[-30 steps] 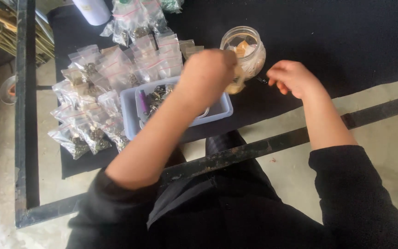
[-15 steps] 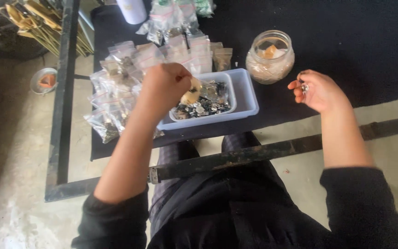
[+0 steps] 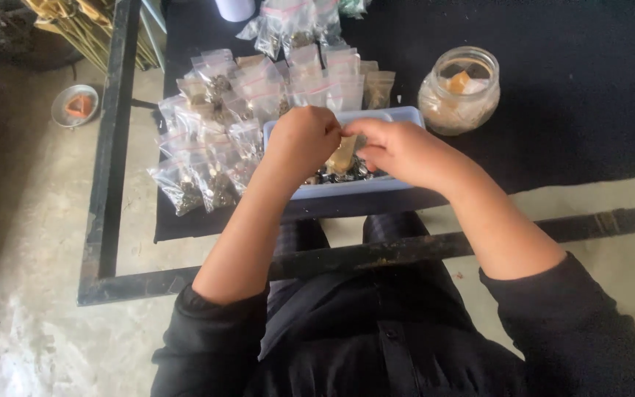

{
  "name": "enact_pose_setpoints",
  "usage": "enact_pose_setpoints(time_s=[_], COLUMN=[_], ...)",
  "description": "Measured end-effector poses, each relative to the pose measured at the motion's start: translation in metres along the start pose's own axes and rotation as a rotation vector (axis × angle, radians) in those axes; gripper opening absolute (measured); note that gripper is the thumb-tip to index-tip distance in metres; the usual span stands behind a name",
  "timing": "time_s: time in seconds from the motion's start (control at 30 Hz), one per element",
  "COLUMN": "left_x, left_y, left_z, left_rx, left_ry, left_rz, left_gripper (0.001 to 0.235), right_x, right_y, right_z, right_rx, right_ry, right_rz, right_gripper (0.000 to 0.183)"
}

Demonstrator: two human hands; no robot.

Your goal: Picking up small metal hardware parts from a tray and jar and placing them into small plastic zip-lock bags

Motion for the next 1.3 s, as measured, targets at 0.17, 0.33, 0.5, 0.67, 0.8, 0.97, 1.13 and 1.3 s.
enact_pose_setpoints(time_s=[0.17, 0.33, 0.5, 0.67, 0.8, 0.97, 1.13, 1.3], left_x=[0.005, 0.01, 0.034, 0.032, 0.035, 0.024, 0.023, 0.02], left_y=[-0.005, -0.019, -0.006, 0.034, 0.047, 0.056, 0.053, 0.074], left_z=[0.004, 0.016, 0.031, 0.025, 0.021, 0.004, 0.007, 0.005], left_rx=[0.094, 0.216, 0.873, 1.242, 1.36, 1.31, 1.293, 1.301], left_ry=[0.061, 0.187, 0.395, 0.376, 0.269, 0.247, 0.238, 0.274], left_rz=[-0.089, -0.045, -0.314, -0.393, -0.4, -0.351, -0.354, -0.37], left_gripper=[0.027, 0.033, 0.094, 0.059, 0.043, 0.039, 0.034, 0.023], right_x=[0.002, -0.008, -0.013, -0.002, 0.005, -0.008, -0.023, -0.036], right_y=[0.004, 0.003, -0.005, -0.012, -0.023, -0.029, -0.032, -0.007], right_z=[-0.02, -0.008, 0.005, -0.019, -0.027, -0.023, -0.028, -0.029], right_rx=[0.355, 0.356, 0.1, -0.024, 0.14, 0.232, 0.219, 0.579], right_ry=[0.062, -0.052, -0.044, -0.114, -0.101, -0.077, -0.021, -0.099], right_rz=[-0.123, -0.059, -0.008, -0.028, -0.028, -0.034, -0.045, -0.142], right_gripper=[0.042, 0.039, 0.02, 0.019, 0.024, 0.024, 0.023, 0.013])
Point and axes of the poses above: each hand's wrist, its own x-axis away from the middle knuckle, its own y-axis out of the palm, z = x × y, the point moved 10 cm from there along -x, towards the middle knuckle, and after that the axes turned 3 degrees about z, right-handed, at the moved point
